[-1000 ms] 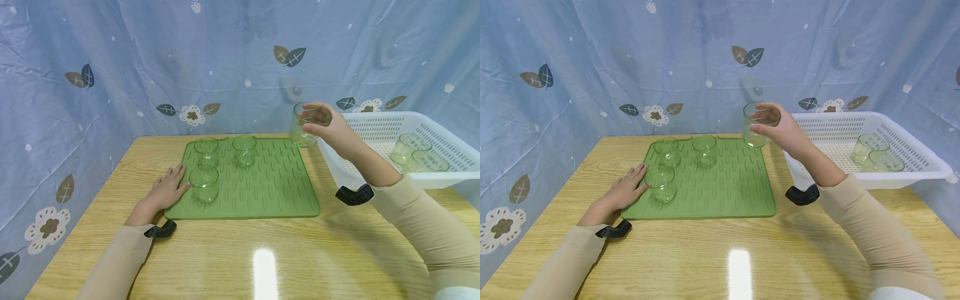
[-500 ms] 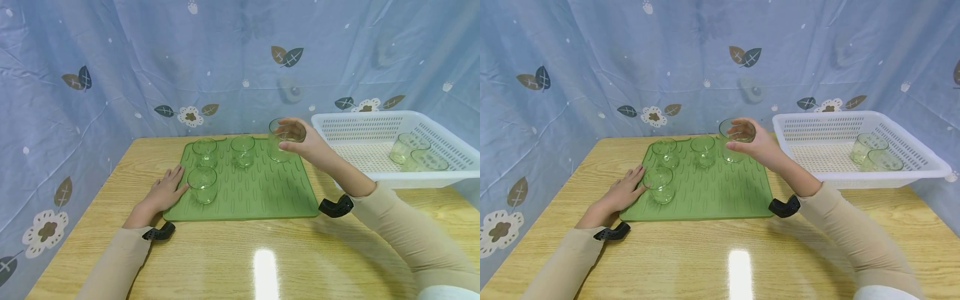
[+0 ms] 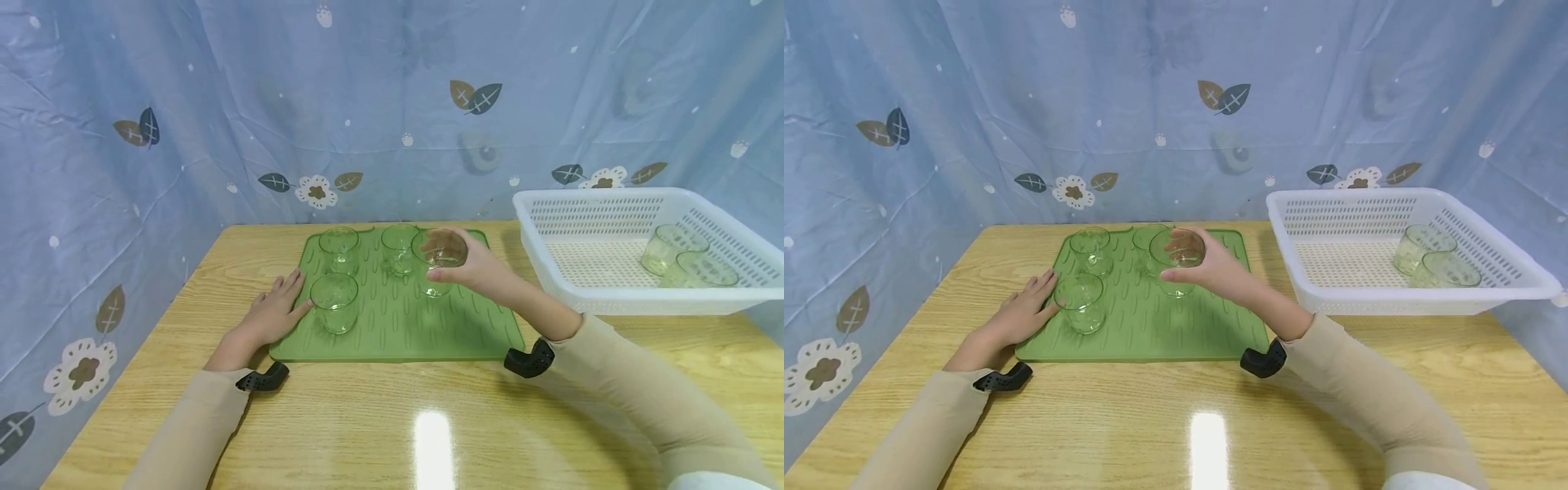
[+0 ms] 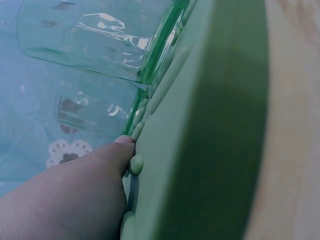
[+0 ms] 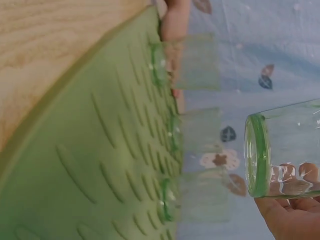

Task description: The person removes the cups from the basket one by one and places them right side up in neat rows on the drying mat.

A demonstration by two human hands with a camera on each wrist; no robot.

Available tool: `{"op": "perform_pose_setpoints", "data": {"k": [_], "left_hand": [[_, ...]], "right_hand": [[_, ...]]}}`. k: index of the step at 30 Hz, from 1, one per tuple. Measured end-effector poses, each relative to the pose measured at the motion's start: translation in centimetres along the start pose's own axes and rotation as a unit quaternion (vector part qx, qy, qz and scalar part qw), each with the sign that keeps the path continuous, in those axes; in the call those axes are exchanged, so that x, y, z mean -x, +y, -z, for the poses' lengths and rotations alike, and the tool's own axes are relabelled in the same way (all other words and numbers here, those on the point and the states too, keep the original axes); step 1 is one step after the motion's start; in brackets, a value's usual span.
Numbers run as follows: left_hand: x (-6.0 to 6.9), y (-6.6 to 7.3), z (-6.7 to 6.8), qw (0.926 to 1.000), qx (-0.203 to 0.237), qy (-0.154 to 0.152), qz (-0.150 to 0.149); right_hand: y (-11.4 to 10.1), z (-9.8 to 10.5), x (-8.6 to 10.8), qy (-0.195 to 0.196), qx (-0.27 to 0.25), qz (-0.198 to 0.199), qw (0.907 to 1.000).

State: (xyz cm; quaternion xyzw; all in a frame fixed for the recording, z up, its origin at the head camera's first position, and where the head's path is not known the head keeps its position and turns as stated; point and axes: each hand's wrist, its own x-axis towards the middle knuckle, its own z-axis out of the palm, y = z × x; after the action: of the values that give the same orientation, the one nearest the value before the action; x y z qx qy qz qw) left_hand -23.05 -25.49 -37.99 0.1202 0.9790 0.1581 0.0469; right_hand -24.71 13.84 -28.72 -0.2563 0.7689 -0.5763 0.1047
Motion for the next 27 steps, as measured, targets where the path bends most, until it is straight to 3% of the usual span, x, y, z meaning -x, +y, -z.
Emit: {"op": "perform_pose_setpoints", "data": {"k": [16, 27], "left_hand": [[-0.1, -0.1, -0.2, 1.0000, 0.002, 0.001, 0.000], [-0.1, -0.1, -0.2, 1.0000, 0.001, 0.000, 0.002]], "right_hand": [[3.1, -3.5, -1.4, -0.053, -0.071, -0.030, 0.9956], [3.7, -5.0, -1.5, -0.057, -0.098, -0.065, 0.9914]]}}
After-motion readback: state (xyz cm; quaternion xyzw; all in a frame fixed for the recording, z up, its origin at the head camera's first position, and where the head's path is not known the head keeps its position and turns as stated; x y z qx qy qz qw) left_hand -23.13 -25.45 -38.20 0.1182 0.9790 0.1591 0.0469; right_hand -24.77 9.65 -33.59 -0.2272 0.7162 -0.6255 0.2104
